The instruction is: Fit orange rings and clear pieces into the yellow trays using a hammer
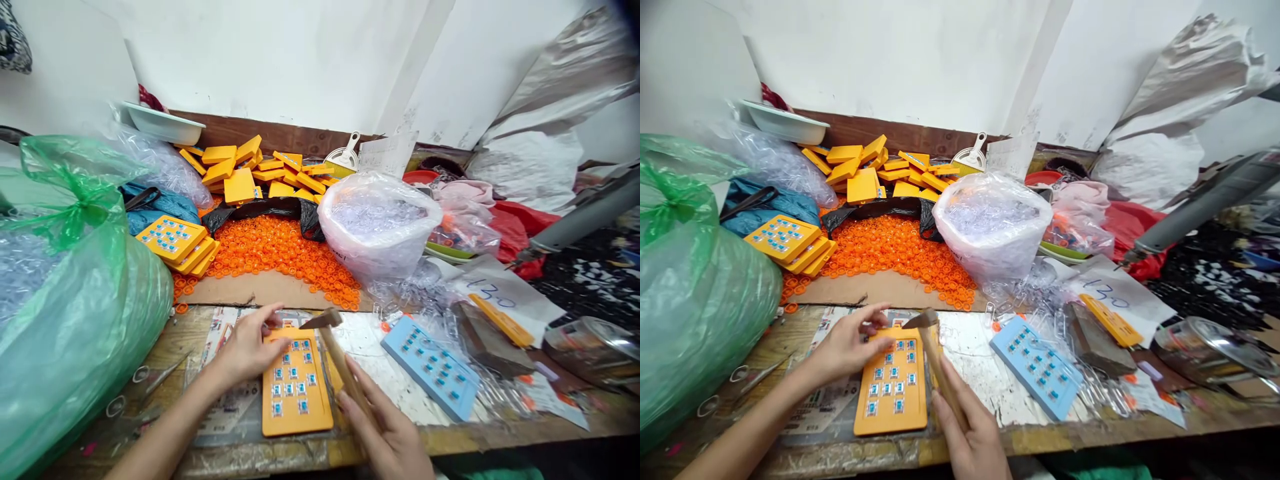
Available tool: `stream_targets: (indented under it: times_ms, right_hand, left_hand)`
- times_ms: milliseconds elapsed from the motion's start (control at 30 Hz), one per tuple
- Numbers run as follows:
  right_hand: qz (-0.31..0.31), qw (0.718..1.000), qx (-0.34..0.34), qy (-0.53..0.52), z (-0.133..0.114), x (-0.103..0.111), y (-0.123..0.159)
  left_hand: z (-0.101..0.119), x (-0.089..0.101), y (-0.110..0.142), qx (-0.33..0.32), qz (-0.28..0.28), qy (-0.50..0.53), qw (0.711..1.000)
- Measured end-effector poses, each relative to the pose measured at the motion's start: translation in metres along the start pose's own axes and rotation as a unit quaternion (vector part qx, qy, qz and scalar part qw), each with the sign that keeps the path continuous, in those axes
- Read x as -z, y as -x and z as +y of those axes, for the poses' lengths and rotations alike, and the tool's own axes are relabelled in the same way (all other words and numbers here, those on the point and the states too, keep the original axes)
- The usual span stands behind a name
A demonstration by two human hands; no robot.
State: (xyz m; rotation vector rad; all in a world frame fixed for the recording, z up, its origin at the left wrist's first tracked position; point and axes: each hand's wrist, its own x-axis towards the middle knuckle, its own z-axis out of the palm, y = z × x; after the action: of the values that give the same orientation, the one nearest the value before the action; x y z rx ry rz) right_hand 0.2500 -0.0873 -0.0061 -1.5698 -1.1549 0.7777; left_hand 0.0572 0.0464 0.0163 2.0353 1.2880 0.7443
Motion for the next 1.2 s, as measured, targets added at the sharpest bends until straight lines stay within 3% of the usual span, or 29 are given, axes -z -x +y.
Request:
stream_targets:
  times_ms: [67, 167, 300, 400, 700, 933, 1200]
  right_hand:
    - [0.039, 0.995, -0.076, -0.061, 0.0, -0.002, -0.002]
    - [0.051, 0.979, -0.15, -0.13, -0.003, -0.005, -0.005]
    - [0.064, 0.971, -0.163, -0.161, -0.007, -0.007, -0.007]
    - [0.064, 0.97, -0.162, -0.172, -0.008, -0.007, -0.007]
    - [0.068, 0.966, -0.177, -0.175, -0.007, -0.006, -0.007]
    - [0.062, 0.966, -0.182, -0.174, -0.01, -0.007, -0.006]
    - [0.044, 0.969, -0.17, -0.175, -0.014, -0.006, -0.006]
  left_hand:
    - [-0.003, 0.001, -0.023, -0.006, 0.024, -0.022, 0.999]
    - [-0.01, -0.006, -0.066, -0.022, 0.038, -0.063, 0.997]
    - [-0.013, -0.024, -0.112, -0.04, 0.018, -0.113, 0.993]
    - [-0.011, -0.032, -0.126, -0.046, -0.007, -0.131, 0.99]
    - [-0.025, -0.028, -0.115, 0.003, -0.038, -0.096, 0.995]
    - [-0.043, -0.016, -0.104, 0.024, 0.004, -0.097, 0.995]
    - [-0.034, -0.01, -0.092, 0.012, -0.005, -0.13, 0.991]
